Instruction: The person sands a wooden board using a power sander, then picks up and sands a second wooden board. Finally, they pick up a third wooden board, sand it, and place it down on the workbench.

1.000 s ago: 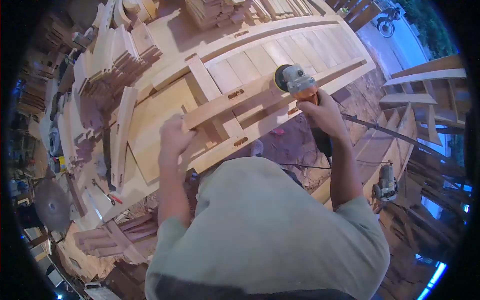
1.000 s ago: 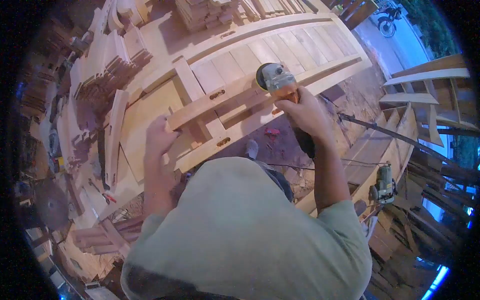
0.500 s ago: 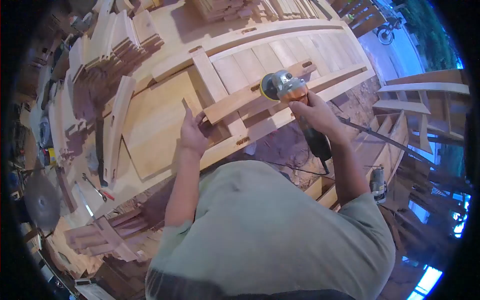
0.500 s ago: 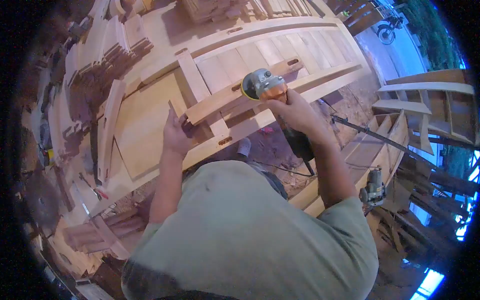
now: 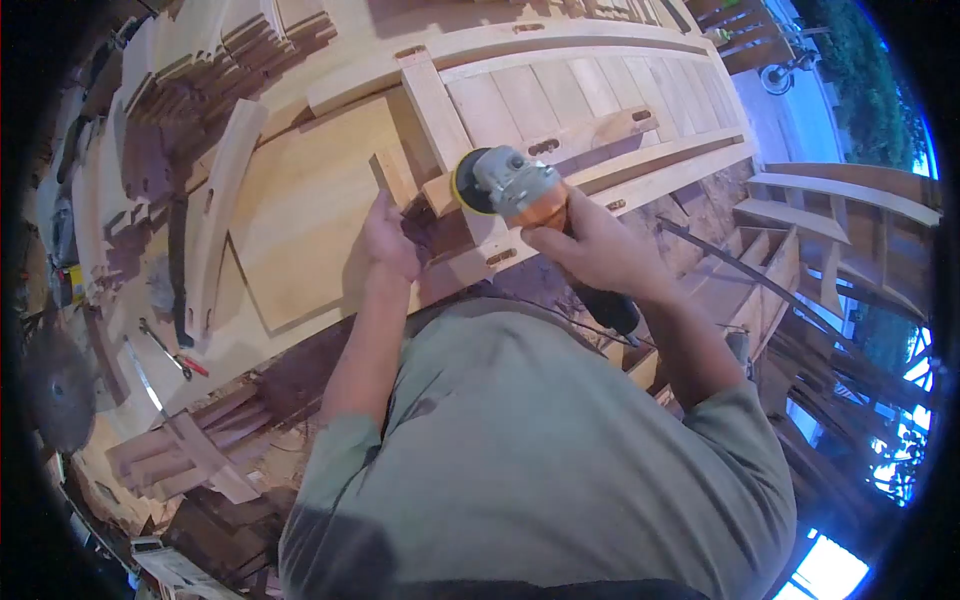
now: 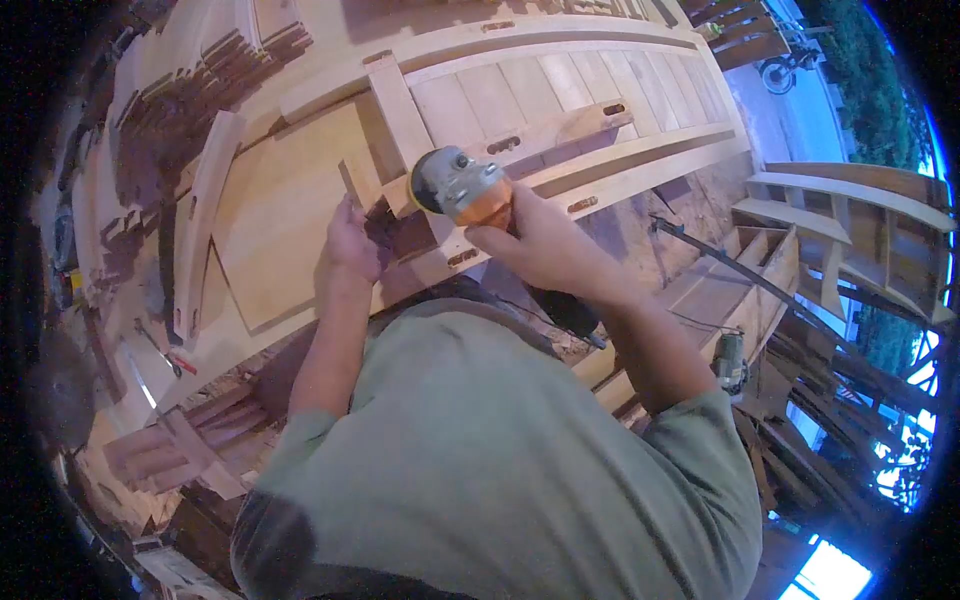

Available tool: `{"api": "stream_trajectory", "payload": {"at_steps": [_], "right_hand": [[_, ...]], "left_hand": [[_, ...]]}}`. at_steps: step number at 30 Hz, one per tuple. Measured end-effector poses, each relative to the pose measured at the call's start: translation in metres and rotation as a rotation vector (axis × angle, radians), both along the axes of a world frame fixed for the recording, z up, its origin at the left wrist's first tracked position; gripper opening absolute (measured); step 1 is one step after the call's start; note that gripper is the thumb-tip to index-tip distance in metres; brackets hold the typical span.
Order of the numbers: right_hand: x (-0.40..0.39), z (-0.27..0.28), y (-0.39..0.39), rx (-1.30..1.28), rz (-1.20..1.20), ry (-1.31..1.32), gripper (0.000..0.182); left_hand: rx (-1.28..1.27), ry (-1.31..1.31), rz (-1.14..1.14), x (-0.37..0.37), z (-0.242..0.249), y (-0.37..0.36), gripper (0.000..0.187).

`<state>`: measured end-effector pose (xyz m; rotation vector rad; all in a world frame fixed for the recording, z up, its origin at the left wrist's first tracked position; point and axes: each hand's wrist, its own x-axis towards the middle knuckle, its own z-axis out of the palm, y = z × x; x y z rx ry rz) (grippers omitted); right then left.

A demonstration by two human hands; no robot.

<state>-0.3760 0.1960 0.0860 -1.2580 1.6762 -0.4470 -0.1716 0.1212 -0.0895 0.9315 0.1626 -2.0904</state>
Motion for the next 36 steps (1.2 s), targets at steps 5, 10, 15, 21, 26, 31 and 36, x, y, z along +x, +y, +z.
{"api": "stream_trajectory", "payload": {"at_steps": [5,10,15,21,26,31,36], "right_hand": [[0.02,-0.014,-0.003,-0.01,0.124,0.083,0.051],[0.015,-0.005,-0.01,0.059,0.089,0.13,0.048],[-0.023,0.002,-0.004,0.063,-0.026,0.106,0.047],[-0.059,0.008,-0.004,-0.009,-0.077,0.039,0.043],[-0.096,0.006,-0.008,0.129,-0.163,0.073,0.041],[-0.128,0.01,-0.007,0.06,-0.238,0.038,0.041],[-0.168,0.008,-0.008,-0.028,-0.242,0.103,0.039]], "left_hand": [[0.104,-0.001,-0.005,0.005,-0.022,-0.007,0.054],[0.136,-0.05,-0.047,0.005,-0.006,-0.004,0.057],[0.012,-0.107,-0.043,0.001,0.007,-0.002,0.058],[-0.223,-0.497,-0.288,-0.019,-0.005,-0.019,0.068],[-0.501,-1.174,-0.645,-0.039,0.047,-0.014,0.065],[-0.623,-1.21,-0.571,-0.038,-0.005,-0.018,0.059],[-0.582,-1.262,-0.438,-0.051,0.031,-0.011,0.052]]}}
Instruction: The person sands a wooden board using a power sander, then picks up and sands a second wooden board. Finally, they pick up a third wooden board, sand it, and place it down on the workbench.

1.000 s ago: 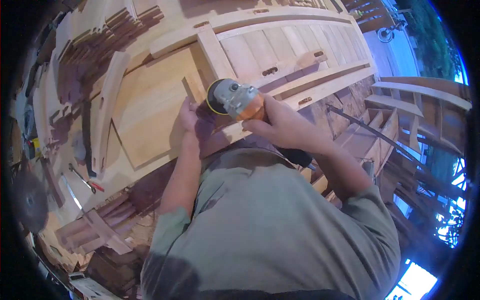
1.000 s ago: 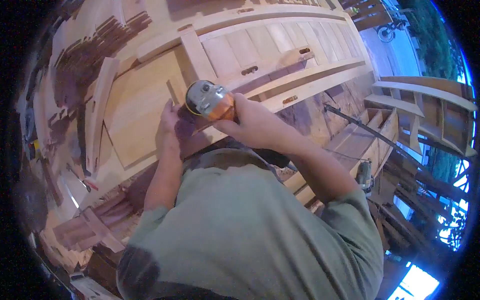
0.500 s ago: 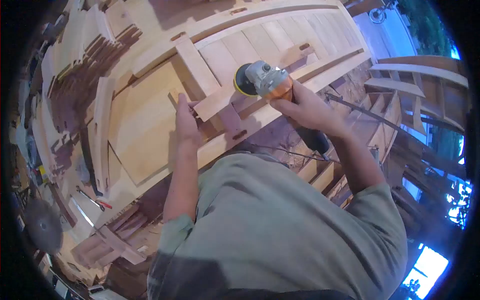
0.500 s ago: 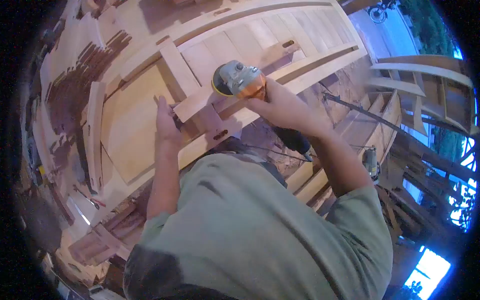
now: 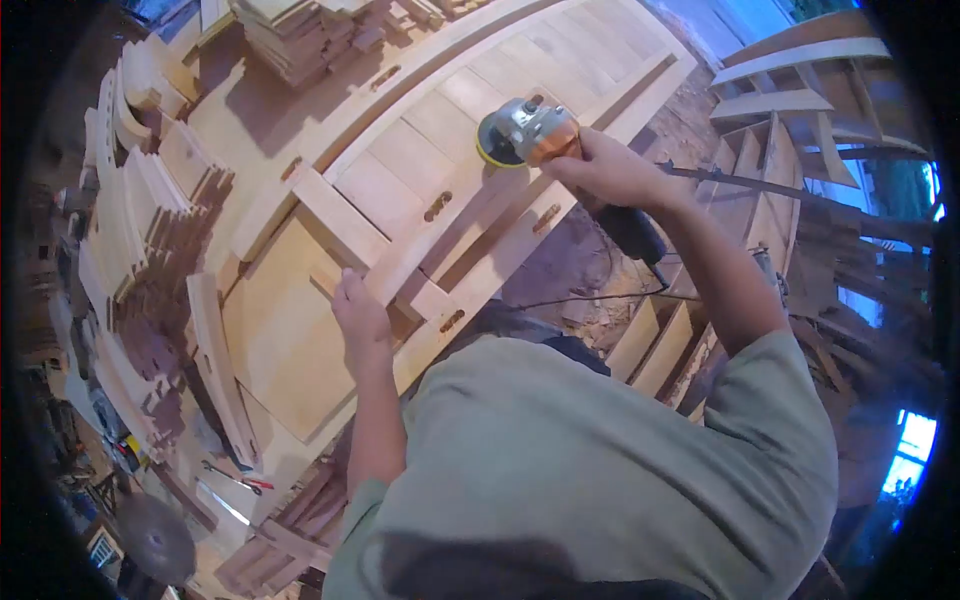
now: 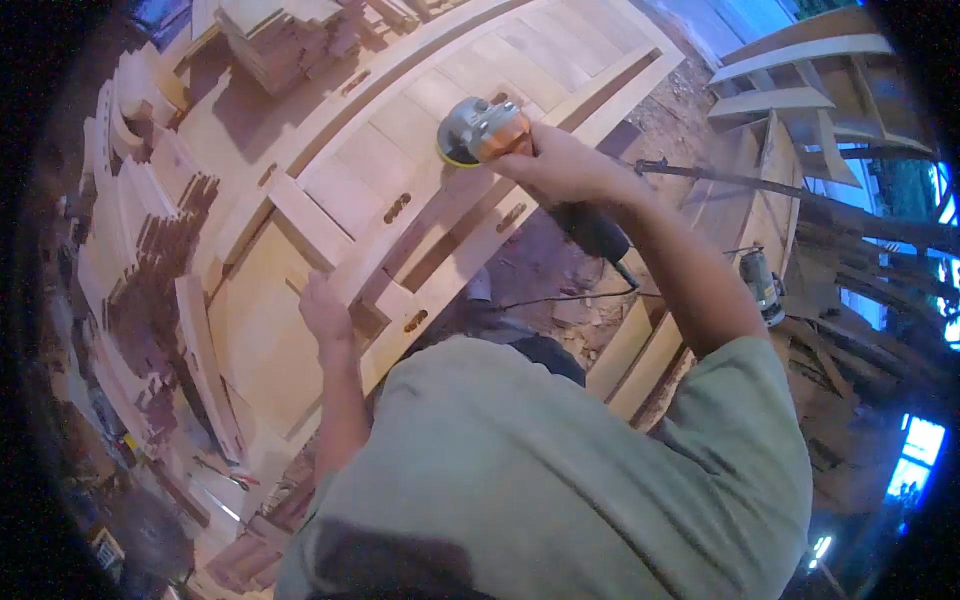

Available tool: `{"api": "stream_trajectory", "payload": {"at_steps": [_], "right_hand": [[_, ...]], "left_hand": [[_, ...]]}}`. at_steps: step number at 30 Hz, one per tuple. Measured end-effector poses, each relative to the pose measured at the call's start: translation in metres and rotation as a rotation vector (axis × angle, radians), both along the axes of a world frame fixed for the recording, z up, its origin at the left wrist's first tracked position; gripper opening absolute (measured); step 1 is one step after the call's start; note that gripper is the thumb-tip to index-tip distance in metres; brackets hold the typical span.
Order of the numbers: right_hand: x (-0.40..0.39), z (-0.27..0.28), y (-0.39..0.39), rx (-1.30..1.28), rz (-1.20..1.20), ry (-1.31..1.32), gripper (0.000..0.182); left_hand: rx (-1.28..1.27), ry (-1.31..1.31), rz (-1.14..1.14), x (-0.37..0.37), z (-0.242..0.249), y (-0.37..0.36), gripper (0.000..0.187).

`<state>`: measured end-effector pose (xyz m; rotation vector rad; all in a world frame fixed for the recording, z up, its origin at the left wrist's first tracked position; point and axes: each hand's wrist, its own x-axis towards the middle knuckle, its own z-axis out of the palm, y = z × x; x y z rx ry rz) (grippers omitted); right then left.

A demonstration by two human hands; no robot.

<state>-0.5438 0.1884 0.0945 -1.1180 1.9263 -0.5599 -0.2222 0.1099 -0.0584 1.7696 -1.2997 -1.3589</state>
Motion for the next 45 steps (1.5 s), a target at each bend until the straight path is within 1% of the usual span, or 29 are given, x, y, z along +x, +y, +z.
{"api": "stream_trajectory", "payload": {"at_steps": [4,5,6,8,11,14,16,18,20,22,23,24,25,26,28,29,30,32,33,34,35,39,40,41,42,45], "right_hand": [[-0.038,-0.01,0.001,-0.018,-0.019,-0.015,0.038],[-0.044,-0.013,0.0,-0.007,-0.036,0.028,0.038],[-0.053,-0.02,-0.001,-0.018,-0.044,0.027,0.038],[-0.066,-0.028,-0.003,-0.005,-0.048,0.167,0.039],[-0.063,-0.016,-0.005,-0.032,-0.099,0.108,0.042],[-0.083,-0.037,-0.006,-0.116,-0.113,0.085,0.042],[-0.087,-0.044,-0.006,-0.095,-0.101,0.12,0.042],[-0.078,-0.039,-0.007,-0.071,-0.089,0.156,0.041],[-0.049,-0.032,-0.005,0.135,-0.073,0.092,0.044],[0.003,0.011,0.001,-0.003,0.036,-0.053,0.041],[0.013,0.003,0.001,-0.005,0.029,-0.048,0.041],[0.018,-0.011,0.0,-0.006,0.096,-0.009,0.041],[0.019,-0.022,0.001,-0.004,0.162,0.025,0.041],[0.015,-0.028,0.003,-0.001,0.155,0.023,0.041],[0.003,-0.034,0.003,-0.113,0.181,0.148,0.04],[0.002,-0.005,0.001,0.026,0.099,0.021,0.038],[-0.01,-0.004,0.001,0.029,0.094,0.027,0.038],[-0.048,-0.008,0.005,0.074,-0.001,-0.033,0.038],[-0.067,-0.02,0.007,0.076,-0.006,-0.032,0.038],[-0.086,-0.036,0.007,0.019,-0.042,0.035,0.041],[-0.09,-0.038,0.006,-0.039,-0.077,0.101,0.045],[-0.09,-0.033,0.0,-0.072,-0.143,0.173,0.047],[-0.091,-0.034,-0.002,-0.032,-0.136,0.152,0.047],[-0.092,-0.035,-0.003,0.011,-0.127,0.13,0.047],[-0.092,-0.037,-0.001,0.009,-0.128,0.129,0.047],[-0.089,-0.038,0.0,-0.061,-0.119,0.139,0.046]], "left_hand": [[-0.062,0.028,0.006,0.004,-0.017,-0.001,0.05],[-0.04,0.067,0.014,0.007,-0.026,-0.003,0.049],[-0.018,0.107,0.023,0.008,-0.027,-0.004,0.049],[-0.026,0.098,0.034,0.004,-0.017,-0.002,0.048],[-0.038,0.097,0.053,0.002,-0.013,-0.001,0.048],[-0.056,0.1,0.055,0.003,-0.017,-0.001,0.047],[-0.065,0.093,0.059,0.003,-0.019,-0.002,0.046],[-0.071,0.056,0.071,0.002,-0.02,-0.002,0.045],[-0.083,0.07,0.094,-0.001,-0.02,-0.002,0.046],[-0.092,0.086,0.114,0.0,-0.02,0.0,0.046],[-0.112,0.067,0.035,0.003,-0.019,-0.001,0.046],[-0.131,0.048,-0.044,0.004,-0.019,-0.001,0.046],[-0.129,0.049,-0.052,0.003,-0.02,-0.001,0.046],[-0.105,0.051,-0.026,0.004,-0.02,-0.001,0.047],[-0.076,0.051,-0.004,0.008,-0.022,-0.001,0.049],[-0.108,-0.013,-0.022,0.009,-0.024,-0.002,0.049],[-0.141,-0.073,-0.041,0.008,-0.026,-0.003,0.049],[-0.133,-0.065,-0.028,0.004,-0.019,-0.001,0.048],[-0.128,-0.065,-0.011,0.004,-0.017,0.0,0.048],[-0.128,-0.064,-0.015,0.004,-0.019,0.001,0.048],[-0.103,-0.023,0.009,0.005,-0.022,0.0,0.047],[-0.032,0.11,0.051,0.012,-0.041,-0.008,0.045],[-0.038,0.111,0.047,0.013,-0.042,-0.008,0.045],[-0.057,0.087,0.037,0.008,-0.03,-0.006,0.045],[-0.075,0.062,0.028,0.006,-0.024,-0.004,0.044],[-0.11,0.083,-0.006,0.008,-0.026,-0.004,0.045]]}}
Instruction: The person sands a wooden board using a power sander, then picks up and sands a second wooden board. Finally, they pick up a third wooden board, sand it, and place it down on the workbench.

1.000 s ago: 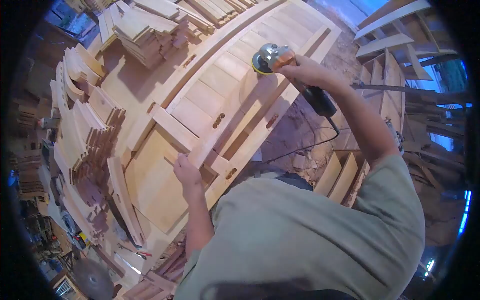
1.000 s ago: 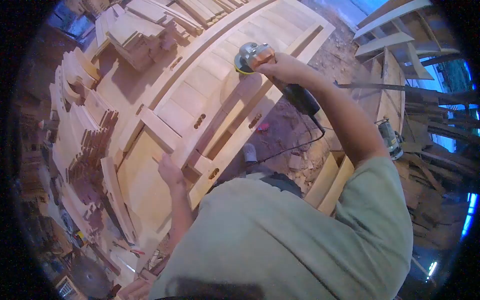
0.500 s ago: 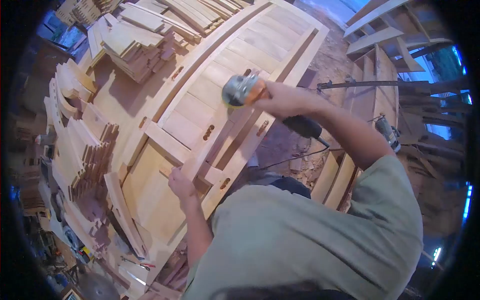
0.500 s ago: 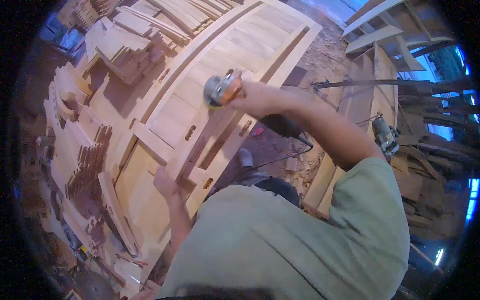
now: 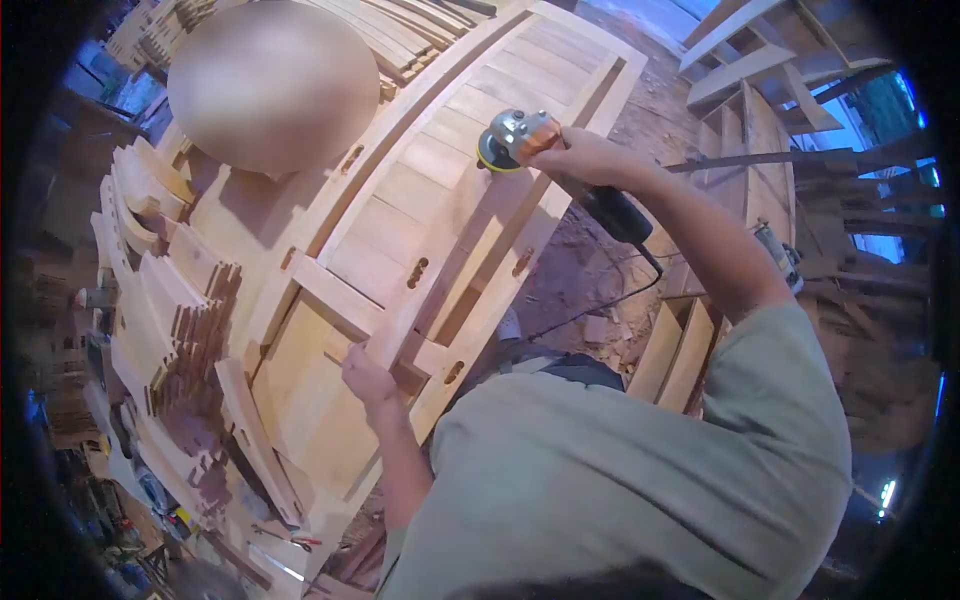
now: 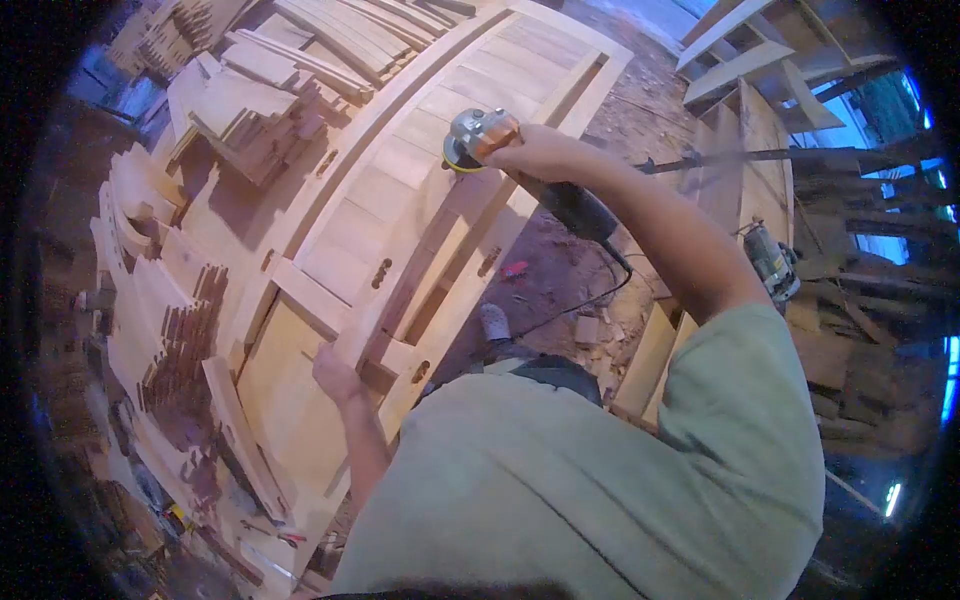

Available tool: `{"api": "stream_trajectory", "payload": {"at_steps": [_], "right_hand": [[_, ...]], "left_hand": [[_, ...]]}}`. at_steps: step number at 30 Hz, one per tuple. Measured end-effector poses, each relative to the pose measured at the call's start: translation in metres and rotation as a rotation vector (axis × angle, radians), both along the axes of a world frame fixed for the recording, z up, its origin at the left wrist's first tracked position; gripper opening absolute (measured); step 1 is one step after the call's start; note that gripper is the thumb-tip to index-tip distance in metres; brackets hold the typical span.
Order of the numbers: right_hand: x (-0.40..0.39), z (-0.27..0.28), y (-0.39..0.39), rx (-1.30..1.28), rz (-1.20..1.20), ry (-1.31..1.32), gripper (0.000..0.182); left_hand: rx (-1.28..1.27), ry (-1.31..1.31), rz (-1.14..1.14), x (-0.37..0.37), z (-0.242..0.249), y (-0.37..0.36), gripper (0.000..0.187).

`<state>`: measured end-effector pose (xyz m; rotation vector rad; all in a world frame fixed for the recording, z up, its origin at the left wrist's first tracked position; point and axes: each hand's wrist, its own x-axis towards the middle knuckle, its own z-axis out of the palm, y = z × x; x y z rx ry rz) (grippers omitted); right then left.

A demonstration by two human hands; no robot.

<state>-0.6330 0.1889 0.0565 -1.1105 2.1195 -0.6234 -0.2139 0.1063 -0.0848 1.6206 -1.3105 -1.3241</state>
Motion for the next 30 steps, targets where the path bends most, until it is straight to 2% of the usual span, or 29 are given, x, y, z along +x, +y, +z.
{"api": "stream_trajectory", "payload": {"at_steps": [1,3,4,6,8,9,11,12,14,16,17,19,20,23,25,30], "right_hand": [[0.007,0.002,0.002,-0.006,-0.027,0.009,0.046],[0.016,0.005,0.005,-0.005,-0.047,0.015,0.045],[0.02,0.006,0.005,0.038,-0.034,-0.026,0.044],[0.031,0.009,0.004,0.084,-0.007,-0.07,0.043],[0.049,0.013,0.007,0.0,0.084,-0.109,0.031],[0.059,0.015,0.008,0.005,0.095,-0.109,0.031],[0.082,0.021,0.01,0.019,0.114,-0.216,0.03],[0.094,0.023,0.01,0.024,0.136,-0.122,0.029],[0.111,0.022,0.012,0.047,0.133,-0.184,0.029],[0.134,0.035,0.012,0.13,0.072,-0.262,0.03],[0.139,0.025,0.013,0.144,0.095,-0.271,0.03],[0.143,0.005,0.016,0.009,0.208,-0.209,0.036],[0.163,0.022,0.014,-0.036,0.243,-0.211,0.037],[0.185,0.019,0.013,0.1,0.251,-0.196,0.037],[0.203,0.025,0.012,0.076,0.29,-0.185,0.038],[0.239,0.042,0.005,0.113,0.318,-0.253,0.039]], "left_hand": [[0.001,0.002,0.007,0.001,-0.004,-0.001,0.045],[-0.128,-0.226,-0.118,0.005,-0.011,-0.002,0.046],[-0.125,-0.229,-0.11,0.006,-0.012,-0.001,0.046],[-0.016,-0.035,-0.055,0.004,-0.011,0.0,0.045],[0.023,0.044,0.003,0.003,-0.015,-0.001,0.041],[0.061,0.125,0.047,0.002,-0.018,-0.002,0.037],[0.045,0.131,0.016,0.004,-0.025,-0.003,0.04],[0.026,0.133,-0.02,0.006,-0.026,-0.005,0.044],[0.273,0.48,0.059,0.01,-0.026,-0.004,0.053],[0.587,0.884,0.166,0.019,0.01,0.004,0.056],[0.586,0.881,0.196,0.026,0.009,0.007,0.056],[0.575,1.096,0.159,0.034,0.006,0.012,0.055],[0.543,1.142,0.126,0.036,0.006,0.015,0.054],[0.567,1.148,0.156,0.046,-0.013,0.018,0.053],[0.602,1.162,0.179,0.047,-0.018,0.018,0.052],[0.666,1.27,0.202,0.045,-0.005,0.02,0.046]]}}
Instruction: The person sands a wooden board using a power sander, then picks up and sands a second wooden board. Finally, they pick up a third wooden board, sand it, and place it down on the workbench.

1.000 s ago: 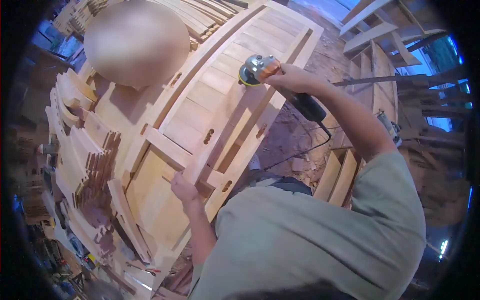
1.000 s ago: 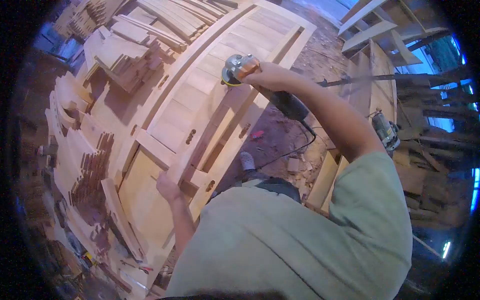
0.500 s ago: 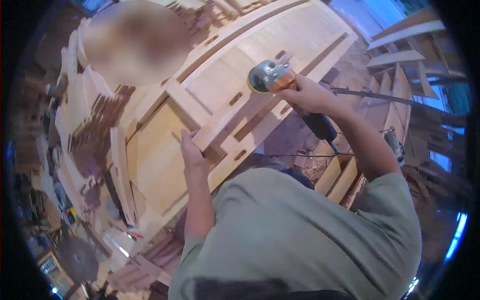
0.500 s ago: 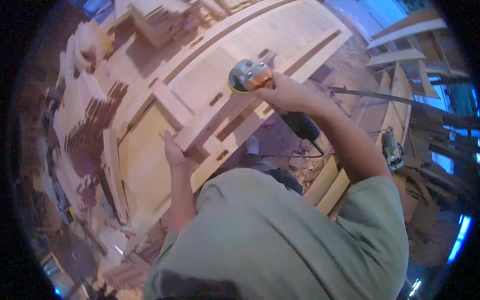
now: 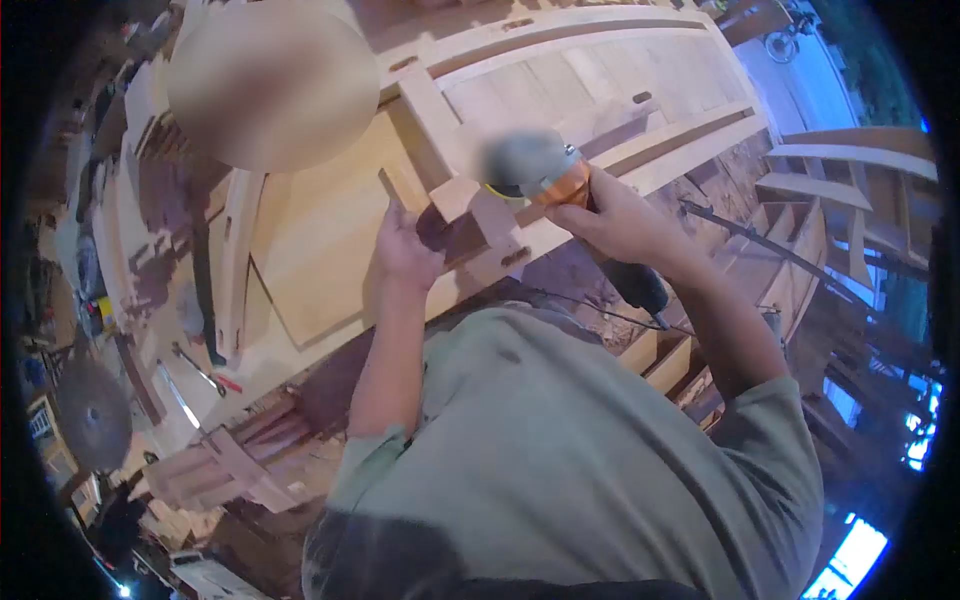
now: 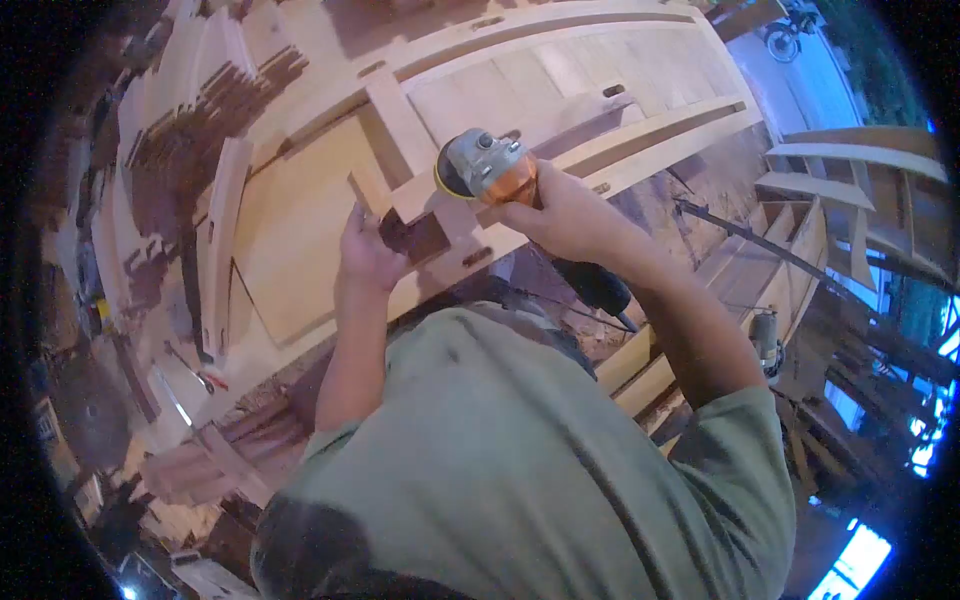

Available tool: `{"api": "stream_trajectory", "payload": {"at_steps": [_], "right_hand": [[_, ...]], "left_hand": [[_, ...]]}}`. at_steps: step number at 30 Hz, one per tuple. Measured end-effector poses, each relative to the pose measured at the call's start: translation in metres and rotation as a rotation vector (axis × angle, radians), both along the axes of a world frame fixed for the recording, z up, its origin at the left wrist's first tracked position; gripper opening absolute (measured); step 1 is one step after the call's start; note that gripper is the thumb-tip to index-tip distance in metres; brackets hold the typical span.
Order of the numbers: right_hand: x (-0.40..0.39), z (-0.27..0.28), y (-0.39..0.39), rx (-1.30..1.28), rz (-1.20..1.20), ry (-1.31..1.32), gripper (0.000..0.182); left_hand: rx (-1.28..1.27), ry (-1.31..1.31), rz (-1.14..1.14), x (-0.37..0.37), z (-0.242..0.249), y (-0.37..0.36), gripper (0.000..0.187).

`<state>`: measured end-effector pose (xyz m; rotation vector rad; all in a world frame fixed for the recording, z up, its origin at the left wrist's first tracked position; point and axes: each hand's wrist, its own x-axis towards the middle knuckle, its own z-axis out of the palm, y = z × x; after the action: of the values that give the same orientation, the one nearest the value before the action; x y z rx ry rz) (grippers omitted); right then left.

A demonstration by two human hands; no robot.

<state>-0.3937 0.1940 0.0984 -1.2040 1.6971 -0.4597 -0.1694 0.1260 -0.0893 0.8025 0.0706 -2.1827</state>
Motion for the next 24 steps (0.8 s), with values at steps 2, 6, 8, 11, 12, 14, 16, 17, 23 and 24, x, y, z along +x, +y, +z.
{"api": "stream_trajectory", "payload": {"at_steps": [2,6,8,11,12,14,16,17,23,24], "right_hand": [[0.007,-0.004,-0.001,0.004,0.045,0.05,0.042],[0.011,-0.033,0.005,-0.08,0.097,0.088,0.048],[0.026,-0.028,0.005,-0.041,0.134,0.068,0.055],[0.037,-0.027,0.001,-0.006,0.212,0.155,0.057],[0.037,-0.025,0.0,-0.006,0.206,0.164,0.057],[0.037,-0.022,0.001,-0.012,0.226,0.165,0.058],[0.036,-0.023,0.003,-0.019,0.24,0.197,0.059],[0.034,-0.023,0.003,-0.028,0.263,0.222,0.059],[0.01,-0.019,0.005,0.019,0.167,0.199,0.05],[0.002,-0.017,0.005,0.019,0.159,0.198,0.05]], "left_hand": [[0.049,-0.03,-0.029,0.001,0.014,0.001,0.043],[0.016,-0.026,0.011,0.002,-0.011,0.001,0.043],[0.043,0.042,0.011,0.002,-0.019,0.0,0.041],[0.132,0.012,-0.054,0.016,-0.071,-0.009,0.041],[0.131,0.02,-0.059,0.02,-0.099,-0.013,0.041],[-0.265,-0.671,-0.054,0.025,-0.145,-0.017,0.041],[-0.355,-0.789,-0.092,0.016,-0.08,-0.007,0.049],[-0.445,-0.916,-0.121,0.014,-0.054,-0.003,0.056],[0.007,-0.124,-0.033,0.013,-0.044,-0.005,0.051],[0.006,-0.125,-0.041,0.011,-0.033,-0.004,0.051]]}}
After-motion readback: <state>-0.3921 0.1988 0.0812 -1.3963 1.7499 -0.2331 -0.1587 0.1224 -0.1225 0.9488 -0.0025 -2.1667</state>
